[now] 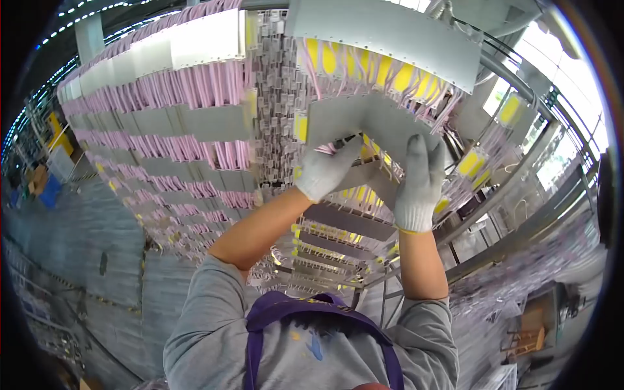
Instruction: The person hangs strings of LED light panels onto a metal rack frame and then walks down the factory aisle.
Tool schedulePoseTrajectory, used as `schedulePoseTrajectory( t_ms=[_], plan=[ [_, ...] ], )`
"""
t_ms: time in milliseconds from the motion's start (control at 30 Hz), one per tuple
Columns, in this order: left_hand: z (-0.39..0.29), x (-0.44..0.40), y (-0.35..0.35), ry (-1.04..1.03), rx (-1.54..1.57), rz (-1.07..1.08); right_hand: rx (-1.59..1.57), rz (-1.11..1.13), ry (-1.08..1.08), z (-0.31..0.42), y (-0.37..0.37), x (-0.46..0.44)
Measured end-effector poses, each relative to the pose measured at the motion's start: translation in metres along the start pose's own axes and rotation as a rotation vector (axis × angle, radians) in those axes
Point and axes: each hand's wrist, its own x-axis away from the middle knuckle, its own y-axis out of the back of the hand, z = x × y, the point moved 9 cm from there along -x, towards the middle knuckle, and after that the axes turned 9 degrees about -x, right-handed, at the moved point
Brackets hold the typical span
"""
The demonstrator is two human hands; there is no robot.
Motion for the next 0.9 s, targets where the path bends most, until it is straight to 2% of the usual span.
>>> schedulePoseTrajectory(
  t_ms=[33, 67, 100, 167, 200, 267, 300, 333, 433, 467, 500, 533, 600, 633, 700, 800, 867, 900],
  plan=[
    [-0.005, -0.002, 0.007, -0.012, 0.007, 0.015, 0.01, 0.004, -0.003, -0.004, 0.003, -0.006],
    [0.006, -0.001, 0.013, 0.139, 0.217, 0.059, 0.014, -0.008, 0.002, -0.005, 0.01, -0.014],
    [0.018, 0.004, 0.016, 0.298, 0.426, 0.1, -0.075, 0.053, -0.112, -0.016, 0.015, -0.024],
    [0.038, 0.009, 0.026, 0.274, 0.534, 0.145, -0.258, 0.165, -0.295, -0.028, 0.009, -0.033],
    [0.032, 0.01, 0.027, 0.252, 0.635, 0.187, -0.256, 0.162, -0.295, -0.031, 0.01, -0.039],
    [0.033, 0.022, 0.037, 0.335, 0.576, 0.147, -0.194, 0.176, -0.341, -0.038, 0.017, -0.046],
    [0.02, 0.024, 0.037, 0.23, 0.745, 0.315, -0.215, 0.229, -0.4, -0.038, 0.018, -0.048],
    [0.009, 0.017, 0.051, 0.175, 0.764, 0.308, -0.187, 0.208, -0.306, -0.029, 0.022, -0.056],
    [-0.026, -0.009, 0.095, -0.014, 0.903, 0.283, -0.391, 0.326, -0.232, 0.028, 0.014, -0.082],
    [-0.031, -0.035, 0.11, -0.034, 0.751, 0.193, -0.46, 0.371, -0.183, 0.04, 0.014, -0.1],
    [-0.048, -0.058, 0.123, -0.046, 0.601, 0.103, -0.477, 0.439, -0.237, 0.052, 0.0, -0.11],
    [-0.065, -0.071, 0.123, -0.045, 0.6, 0.096, -0.478, 0.446, -0.242, 0.059, -0.01, -0.117],
    [-0.093, -0.091, 0.127, 0.017, 0.049, -0.039, -0.08, 0.399, -0.204, 0.067, -0.024, -0.125],
    [-0.109, -0.094, 0.126, 0.006, 0.047, -0.043, 0.058, 0.368, -0.174, 0.08, -0.035, -0.117],
    [-0.137, -0.094, 0.116, -0.111, -0.387, 0.046, 0.09, 0.381, -0.198, 0.087, -0.035, -0.122],
    [-0.153, -0.109, 0.123, -0.229, -0.329, 0.091, 0.13, 0.353, -0.201, 0.087, -0.042, -0.14],
    [-0.159, -0.122, 0.123, -0.223, -0.281, 0.092, -0.045, 0.326, -0.084, 0.096, -0.049, -0.148],
    [-0.171, -0.121, 0.126, -0.272, -0.316, 0.014, -0.055, 0.329, 0.006, 0.102, -0.052, -0.156]
  ],
)
